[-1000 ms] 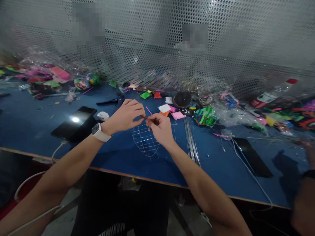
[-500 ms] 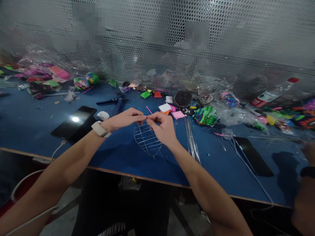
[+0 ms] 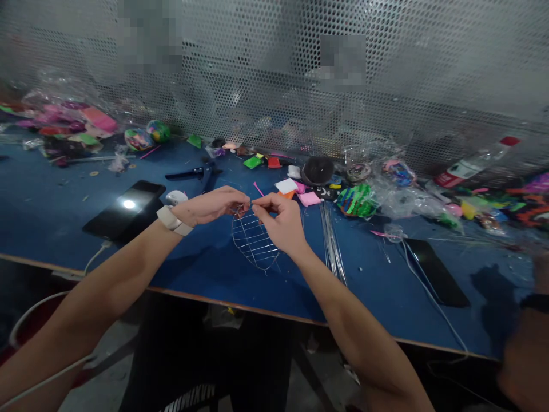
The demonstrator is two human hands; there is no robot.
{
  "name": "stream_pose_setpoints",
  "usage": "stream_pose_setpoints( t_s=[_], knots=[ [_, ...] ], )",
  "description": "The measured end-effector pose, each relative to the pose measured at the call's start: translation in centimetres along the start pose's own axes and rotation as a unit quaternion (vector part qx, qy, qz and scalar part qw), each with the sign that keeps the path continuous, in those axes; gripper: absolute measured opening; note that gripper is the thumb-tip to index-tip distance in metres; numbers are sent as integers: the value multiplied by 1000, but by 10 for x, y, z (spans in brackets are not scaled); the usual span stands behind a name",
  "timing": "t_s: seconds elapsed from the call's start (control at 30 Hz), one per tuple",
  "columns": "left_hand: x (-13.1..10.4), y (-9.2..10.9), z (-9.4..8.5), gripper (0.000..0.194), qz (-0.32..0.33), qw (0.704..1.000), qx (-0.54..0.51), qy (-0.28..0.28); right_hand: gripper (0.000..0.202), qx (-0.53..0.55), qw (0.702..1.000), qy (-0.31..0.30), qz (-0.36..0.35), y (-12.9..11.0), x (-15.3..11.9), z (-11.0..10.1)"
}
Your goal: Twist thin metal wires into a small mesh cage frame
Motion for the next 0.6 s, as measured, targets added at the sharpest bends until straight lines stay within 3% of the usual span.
stream_pose_setpoints(
  t_s=[0.23, 0.33, 0.43, 0.6],
  knots=[
    [0, -6, -4, 30, 10, 1000, -5, 12, 10, 6, 1000, -7, 23, 2, 2, 0],
    [0, -5, -5, 27, 60, 998, 25, 17, 13, 21, 998, -8, 54, 5, 3, 0],
    [0, -1, -6, 21, 114, 989, 79, 57, 18, 60, 995, -9, 85, 8, 4, 0],
    [-5, 14, -3, 17, 213, 947, 211, 115, 27, 111, 986, -8, 123, 10, 5, 0]
  ],
)
Point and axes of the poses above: each hand's wrist, its own x-axis towards the middle knuckle, its own z-axis out of the palm, y = z × x, the point moved 4 cm from there along x, towards the middle knuckle, and after that the axes turned 13 degrees about z, right-handed, at the moved point
